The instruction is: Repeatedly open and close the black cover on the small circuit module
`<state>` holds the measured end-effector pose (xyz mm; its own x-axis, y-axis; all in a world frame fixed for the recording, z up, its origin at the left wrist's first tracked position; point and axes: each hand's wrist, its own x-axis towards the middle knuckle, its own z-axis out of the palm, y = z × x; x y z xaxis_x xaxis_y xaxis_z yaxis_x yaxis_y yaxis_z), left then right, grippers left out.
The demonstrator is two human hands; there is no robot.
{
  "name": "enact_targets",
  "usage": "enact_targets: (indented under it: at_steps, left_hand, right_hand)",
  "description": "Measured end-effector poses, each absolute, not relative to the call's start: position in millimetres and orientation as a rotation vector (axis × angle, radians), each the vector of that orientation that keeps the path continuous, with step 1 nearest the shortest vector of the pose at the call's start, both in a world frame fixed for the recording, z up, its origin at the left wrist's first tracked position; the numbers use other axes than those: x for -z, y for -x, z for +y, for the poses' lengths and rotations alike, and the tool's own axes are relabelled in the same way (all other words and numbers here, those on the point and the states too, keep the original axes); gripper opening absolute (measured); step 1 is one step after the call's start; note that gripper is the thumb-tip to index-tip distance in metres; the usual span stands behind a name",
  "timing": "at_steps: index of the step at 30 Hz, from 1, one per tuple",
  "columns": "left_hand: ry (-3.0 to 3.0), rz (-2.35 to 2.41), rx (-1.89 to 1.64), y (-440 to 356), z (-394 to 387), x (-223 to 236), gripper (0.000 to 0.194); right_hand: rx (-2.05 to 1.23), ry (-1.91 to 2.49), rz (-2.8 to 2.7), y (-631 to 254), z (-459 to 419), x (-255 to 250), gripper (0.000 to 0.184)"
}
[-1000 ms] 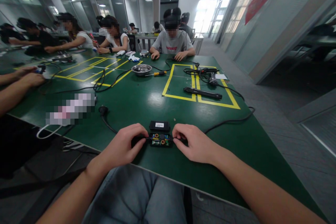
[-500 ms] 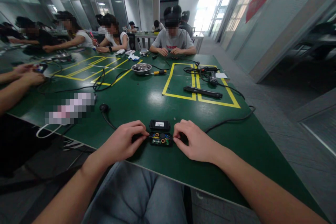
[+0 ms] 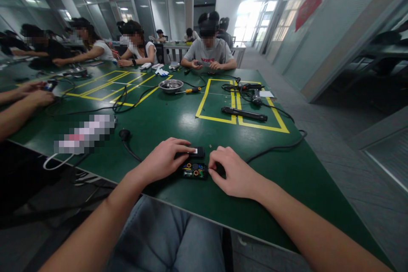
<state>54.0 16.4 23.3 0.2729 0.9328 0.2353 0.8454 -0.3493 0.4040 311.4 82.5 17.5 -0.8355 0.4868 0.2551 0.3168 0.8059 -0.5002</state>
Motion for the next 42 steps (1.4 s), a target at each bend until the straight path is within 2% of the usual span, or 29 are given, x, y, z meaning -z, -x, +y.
enact_targets:
  at_steps: [4,8,13,28,33,38,42]
  left_hand:
    - [-2.293,1.701,-0.714,-48,17,-22,0.027]
    - [-2.31,1.537,-0.842,-50,-3,-31,0.029]
    - [-2.343,1.371,-0.757,-56,-19,-34,0.032]
    - [-2.31,1.385,-0.687,-54,-14,-37,0.03]
    - [-2.253,1.602,-0.917,-57,-2,-31,0.026]
    - [-2.272,1.647,-0.802,-59,7,-17,0.026]
    - [-2.291,1.727,-0.865,-55,-6,-16,0.028]
  right_hand:
    - [-0.623,0.616,-2.623,-311,83,-17,0.017]
    - [-0.607,0.634,-2.632,-310,82,-17,0.016]
    - [-0.616,0.672,-2.646,-309,83,-17,0.016]
    - [-0.624,0.664,-2.643,-310,83,-16,0.019]
    - [-0.641,0.678,-2.637,-309,82,-15,0.02]
    - [-0.635,0.697,-2.658,-308,79,-18,0.017]
    - [-0.612,0.683,-2.695,-308,76,-22,0.031]
